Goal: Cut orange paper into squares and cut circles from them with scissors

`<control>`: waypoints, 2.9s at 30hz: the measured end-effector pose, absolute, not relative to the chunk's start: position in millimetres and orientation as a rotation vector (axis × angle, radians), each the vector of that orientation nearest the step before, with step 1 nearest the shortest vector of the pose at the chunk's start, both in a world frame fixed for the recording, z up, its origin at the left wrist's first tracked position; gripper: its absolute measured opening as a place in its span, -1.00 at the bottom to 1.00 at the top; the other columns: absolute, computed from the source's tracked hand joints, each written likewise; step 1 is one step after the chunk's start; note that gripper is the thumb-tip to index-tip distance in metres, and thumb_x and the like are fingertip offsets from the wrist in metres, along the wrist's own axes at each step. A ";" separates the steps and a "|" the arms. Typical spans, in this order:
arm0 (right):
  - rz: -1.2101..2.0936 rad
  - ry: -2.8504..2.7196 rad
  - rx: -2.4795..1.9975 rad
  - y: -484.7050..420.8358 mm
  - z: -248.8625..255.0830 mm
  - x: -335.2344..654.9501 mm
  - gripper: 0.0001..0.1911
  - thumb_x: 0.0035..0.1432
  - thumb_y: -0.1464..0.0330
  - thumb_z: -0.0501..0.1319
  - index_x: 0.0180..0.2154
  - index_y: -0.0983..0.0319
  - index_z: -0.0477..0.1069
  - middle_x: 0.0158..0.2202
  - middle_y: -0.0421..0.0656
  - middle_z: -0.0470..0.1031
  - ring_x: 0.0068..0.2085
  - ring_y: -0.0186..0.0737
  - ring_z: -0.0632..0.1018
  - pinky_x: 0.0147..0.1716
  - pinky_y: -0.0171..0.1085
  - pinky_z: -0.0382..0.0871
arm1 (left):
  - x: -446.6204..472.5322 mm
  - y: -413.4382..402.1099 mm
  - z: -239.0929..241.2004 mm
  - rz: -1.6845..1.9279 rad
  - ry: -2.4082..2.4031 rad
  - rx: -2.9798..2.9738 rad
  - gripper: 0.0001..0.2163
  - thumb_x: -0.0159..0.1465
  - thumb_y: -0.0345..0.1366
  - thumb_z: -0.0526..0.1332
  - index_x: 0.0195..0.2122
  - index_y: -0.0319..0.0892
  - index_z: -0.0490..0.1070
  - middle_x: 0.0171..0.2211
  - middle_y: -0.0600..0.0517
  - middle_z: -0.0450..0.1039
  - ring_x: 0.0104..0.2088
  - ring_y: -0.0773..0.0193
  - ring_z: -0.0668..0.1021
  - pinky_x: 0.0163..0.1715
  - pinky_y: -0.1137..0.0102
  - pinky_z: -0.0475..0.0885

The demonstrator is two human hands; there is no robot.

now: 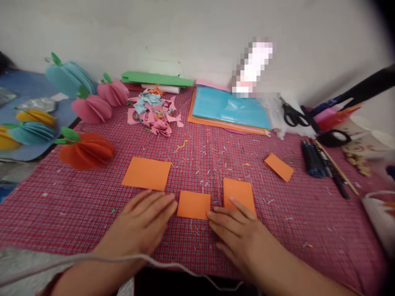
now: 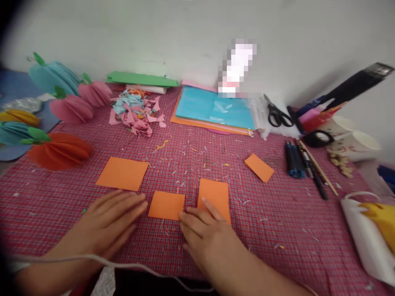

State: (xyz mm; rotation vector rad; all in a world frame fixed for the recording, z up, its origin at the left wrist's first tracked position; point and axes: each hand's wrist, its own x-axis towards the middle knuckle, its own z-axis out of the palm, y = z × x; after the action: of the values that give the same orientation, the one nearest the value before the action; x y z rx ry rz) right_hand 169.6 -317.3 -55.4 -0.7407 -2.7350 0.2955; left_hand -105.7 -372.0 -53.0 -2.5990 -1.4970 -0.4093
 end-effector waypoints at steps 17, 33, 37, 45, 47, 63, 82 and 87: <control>0.305 -2.750 -0.926 -273.9 -23.9 137.0 -0.61 0.31 0.54 -0.01 0.13 0.25 0.29 -0.03 -0.08 0.56 -0.09 -0.23 0.58 -0.12 -0.24 0.47 | -171.0 -304.5 -78.9 -0.259 -1.468 -2.779 -0.58 0.31 -0.30 -0.04 0.19 -0.09 0.29 0.19 -0.11 0.36 0.15 -0.18 0.40 0.09 -0.12 0.30; -0.142 -2.484 -1.388 -199.6 -92.7 303.3 -0.50 0.30 0.30 0.10 0.25 0.20 0.20 0.18 0.19 0.36 0.18 0.28 0.40 0.09 0.20 0.31 | -162.3 -299.7 -40.0 -0.323 -1.929 -2.791 -0.46 0.23 -0.46 0.02 0.27 -0.18 0.16 0.20 -0.11 0.32 0.19 0.12 0.35 0.22 0.12 0.23; -0.124 -2.452 -1.301 -212.9 -62.4 258.5 -0.53 0.31 0.28 0.08 0.22 0.20 0.23 0.17 0.14 0.36 0.18 0.19 0.40 0.12 0.18 0.29 | -162.8 -301.6 -40.1 -0.491 -2.056 -2.725 -0.49 0.20 -0.47 0.01 0.21 -0.17 0.23 0.12 -0.10 0.39 0.11 0.16 0.43 0.14 0.15 0.32; 0.174 -2.577 -0.914 -258.3 -31.1 147.5 -0.58 0.28 0.44 0.08 0.16 0.16 0.32 0.18 -0.02 0.39 0.20 -0.01 0.40 0.21 0.22 0.17 | -175.2 -274.8 -25.2 -0.050 -2.160 -2.725 -0.34 0.11 -0.06 0.27 0.21 -0.21 0.25 0.10 -0.19 0.32 0.08 -0.07 0.37 0.07 0.06 0.30; 0.238 -2.615 -0.876 -262.8 -32.7 131.8 -0.58 0.27 0.45 0.08 0.15 0.17 0.33 0.18 -0.01 0.39 0.20 -0.02 0.40 0.21 0.22 0.17 | -171.7 -265.1 -21.2 0.141 -2.117 -2.719 -0.29 0.01 -0.01 0.33 0.18 -0.16 0.27 0.07 -0.18 0.37 0.04 -0.14 0.39 0.00 0.02 0.31; 1.022 -2.130 -0.796 -280.7 -30.9 106.4 -0.40 0.23 0.33 0.22 0.25 0.17 0.09 0.18 0.03 0.36 0.17 -0.11 0.42 0.14 0.00 0.32 | -135.7 -305.7 8.4 -1.407 -2.016 -2.767 -0.87 0.24 -0.25 0.22 -0.39 -0.16 0.49 -0.28 0.05 0.43 -0.20 0.30 0.48 -0.16 0.35 0.39; 1.206 -2.497 -0.916 -311.6 -41.7 103.1 -0.79 0.23 0.49 0.15 -0.10 0.21 0.41 -0.20 -0.14 0.53 -0.16 -0.20 0.50 -0.12 -0.19 0.34 | -102.0 -407.0 -54.7 -0.806 -2.205 -2.522 -0.84 0.35 -0.24 0.11 -0.35 -0.14 0.39 -0.43 0.06 0.41 -0.41 0.26 0.46 -0.41 0.32 0.39; 1.252 -2.418 -1.155 -307.4 -45.5 93.2 -0.61 0.21 0.44 0.12 0.09 0.17 0.30 -0.23 -0.14 0.53 -0.27 -0.22 0.53 -0.28 -0.25 0.37 | -105.7 -410.4 -65.7 -0.861 -2.144 -2.086 -0.67 0.30 -0.18 0.21 0.04 -0.18 0.32 -0.20 -0.04 0.49 -0.24 0.18 0.56 -0.32 0.28 0.50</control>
State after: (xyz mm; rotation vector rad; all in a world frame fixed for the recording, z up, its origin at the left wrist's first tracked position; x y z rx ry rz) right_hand 93.2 -307.4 -45.5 -1.1553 -2.4184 1.2515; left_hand -105.7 -410.4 -65.7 -2.0861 -2.1444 -0.8611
